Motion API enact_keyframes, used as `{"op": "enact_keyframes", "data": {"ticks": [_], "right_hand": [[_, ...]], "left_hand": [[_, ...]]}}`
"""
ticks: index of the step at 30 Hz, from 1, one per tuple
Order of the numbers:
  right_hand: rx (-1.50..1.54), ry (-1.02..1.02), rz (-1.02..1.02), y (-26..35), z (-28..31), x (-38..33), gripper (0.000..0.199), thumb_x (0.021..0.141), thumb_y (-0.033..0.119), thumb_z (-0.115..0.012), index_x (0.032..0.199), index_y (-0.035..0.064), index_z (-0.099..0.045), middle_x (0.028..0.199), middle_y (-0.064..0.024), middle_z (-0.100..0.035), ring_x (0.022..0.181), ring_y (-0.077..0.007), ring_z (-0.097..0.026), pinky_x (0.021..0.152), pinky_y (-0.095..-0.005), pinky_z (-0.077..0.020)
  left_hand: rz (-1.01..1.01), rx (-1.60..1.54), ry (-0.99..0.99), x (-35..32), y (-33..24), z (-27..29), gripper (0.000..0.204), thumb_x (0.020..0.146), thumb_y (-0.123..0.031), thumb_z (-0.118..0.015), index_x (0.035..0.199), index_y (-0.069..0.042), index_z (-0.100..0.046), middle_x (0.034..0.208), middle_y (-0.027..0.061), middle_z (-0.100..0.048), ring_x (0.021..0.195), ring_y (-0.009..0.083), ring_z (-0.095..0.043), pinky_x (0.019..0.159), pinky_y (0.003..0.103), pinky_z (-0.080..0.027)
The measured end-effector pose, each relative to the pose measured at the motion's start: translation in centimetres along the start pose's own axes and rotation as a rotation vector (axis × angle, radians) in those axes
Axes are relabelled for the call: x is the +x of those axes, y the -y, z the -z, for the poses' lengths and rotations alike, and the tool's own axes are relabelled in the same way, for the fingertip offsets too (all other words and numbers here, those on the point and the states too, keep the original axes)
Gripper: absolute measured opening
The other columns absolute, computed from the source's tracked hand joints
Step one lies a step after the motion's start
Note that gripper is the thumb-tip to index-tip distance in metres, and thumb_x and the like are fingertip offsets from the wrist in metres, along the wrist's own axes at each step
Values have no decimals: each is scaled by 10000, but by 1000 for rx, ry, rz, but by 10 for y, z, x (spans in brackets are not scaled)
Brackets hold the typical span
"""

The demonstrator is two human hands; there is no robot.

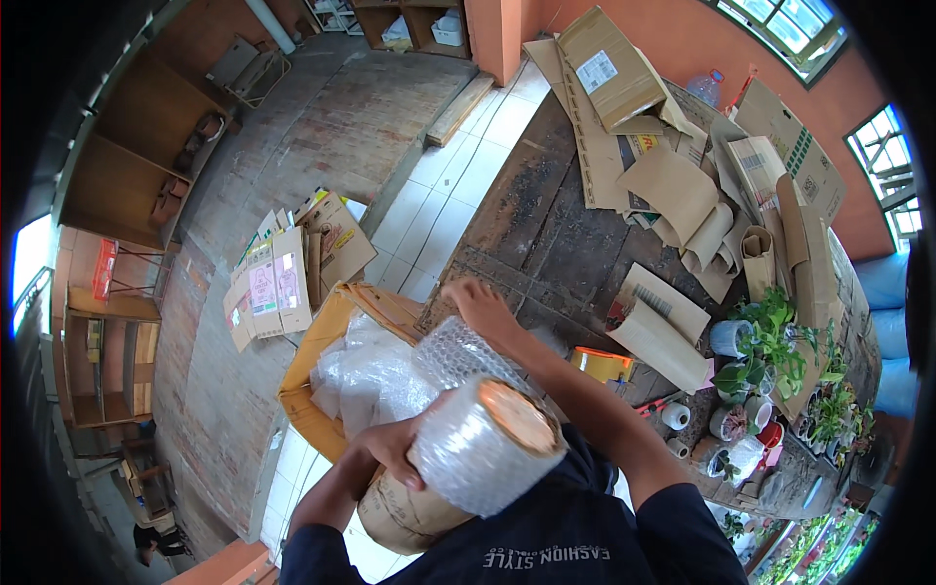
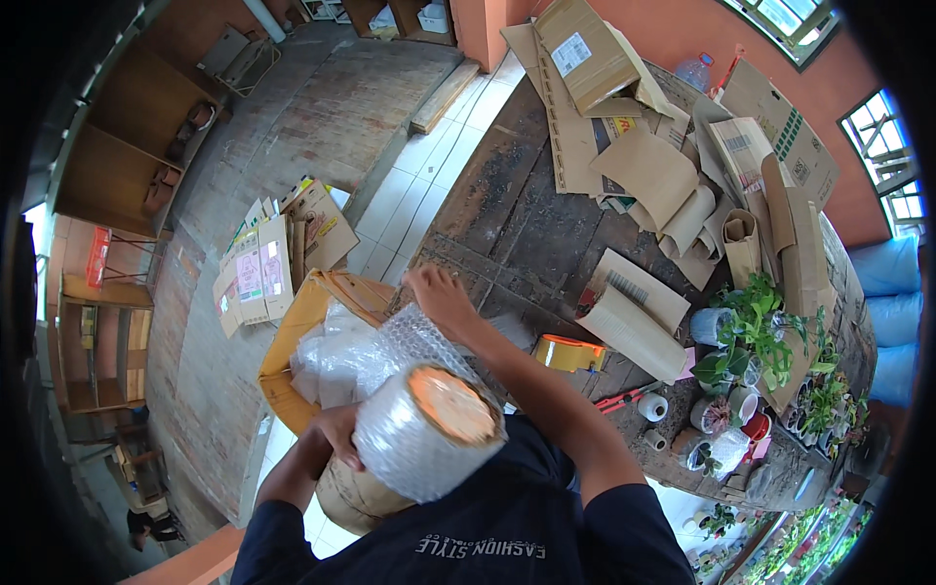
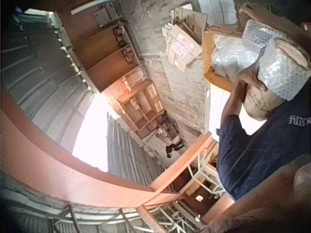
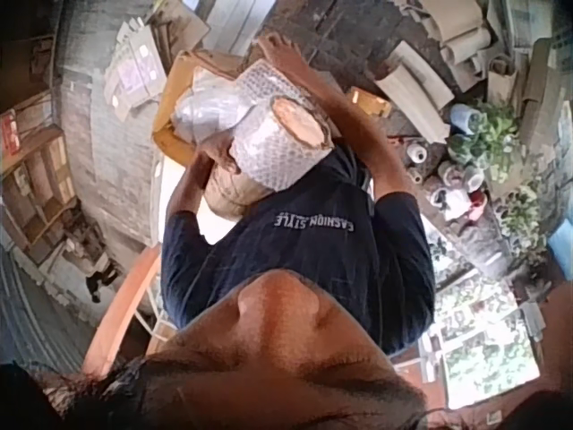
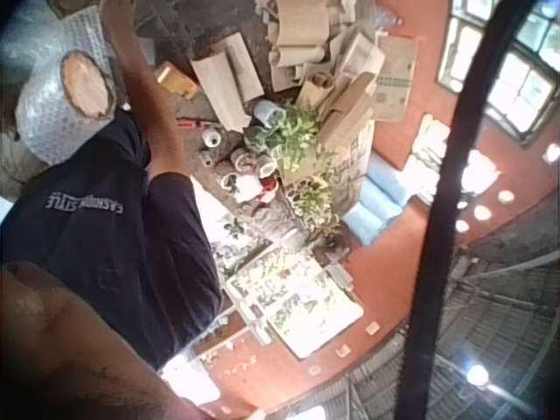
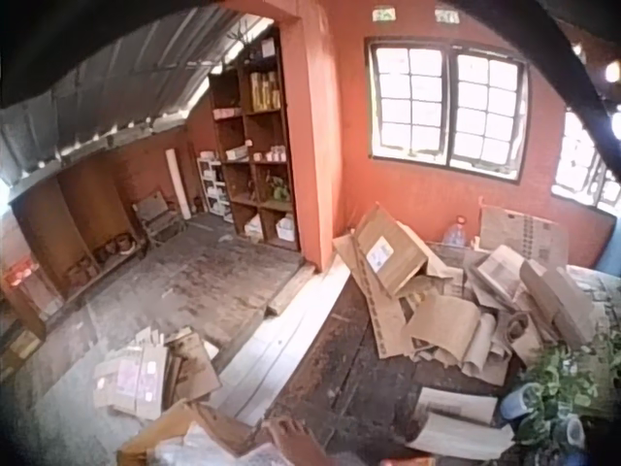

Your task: The person wraps a potted plant in cardboard and secures it with tape. They then wrap the cardboard bundle in bubble wrap and tape it. The person repeats the process with a second potted plant, wrapping it in cardboard and bubble wrap.

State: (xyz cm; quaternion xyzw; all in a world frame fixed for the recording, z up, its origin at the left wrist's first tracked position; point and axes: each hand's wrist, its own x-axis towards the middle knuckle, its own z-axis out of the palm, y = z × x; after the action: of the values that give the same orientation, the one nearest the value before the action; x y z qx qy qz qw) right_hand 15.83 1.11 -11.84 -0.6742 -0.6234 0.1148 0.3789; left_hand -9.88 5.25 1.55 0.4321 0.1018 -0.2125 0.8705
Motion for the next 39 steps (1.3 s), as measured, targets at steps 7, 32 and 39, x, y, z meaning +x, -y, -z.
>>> {"op": "enact_keyframes", "data": {"ticks": [7,32,39], "right_hand": [[632,274,-1181,-28,64,-37,581,926,349,-672,1305,-28,-443,1059,-219,-646,1015,-295,-642,835,-412,-528],[1543,299,-634,116,148,-39,179,937,31,-640,1076,43,-529,976,-79,-672,948,-168,-681,887,-336,-547],[1538,212,-795,101,153,-16,261,932,22,-620,1165,18,-504,1044,-88,-656,953,-189,-685,910,-339,-561]], "left_hand": [[34,333,17,21,-10,-15,1369,559,-283,-957,1575,-169,-47,1568,141,-198,1462,305,-218,1183,399,-160],[494,615,138,69,-18,-22,1250,586,-465,-916,1464,44,-185,1385,241,-450,1338,322,-423,1125,377,-317],[514,633,135,79,-24,-28,1201,601,-435,-913,1471,28,-226,1397,214,-466,1317,309,-450,1129,377,-318]]}}
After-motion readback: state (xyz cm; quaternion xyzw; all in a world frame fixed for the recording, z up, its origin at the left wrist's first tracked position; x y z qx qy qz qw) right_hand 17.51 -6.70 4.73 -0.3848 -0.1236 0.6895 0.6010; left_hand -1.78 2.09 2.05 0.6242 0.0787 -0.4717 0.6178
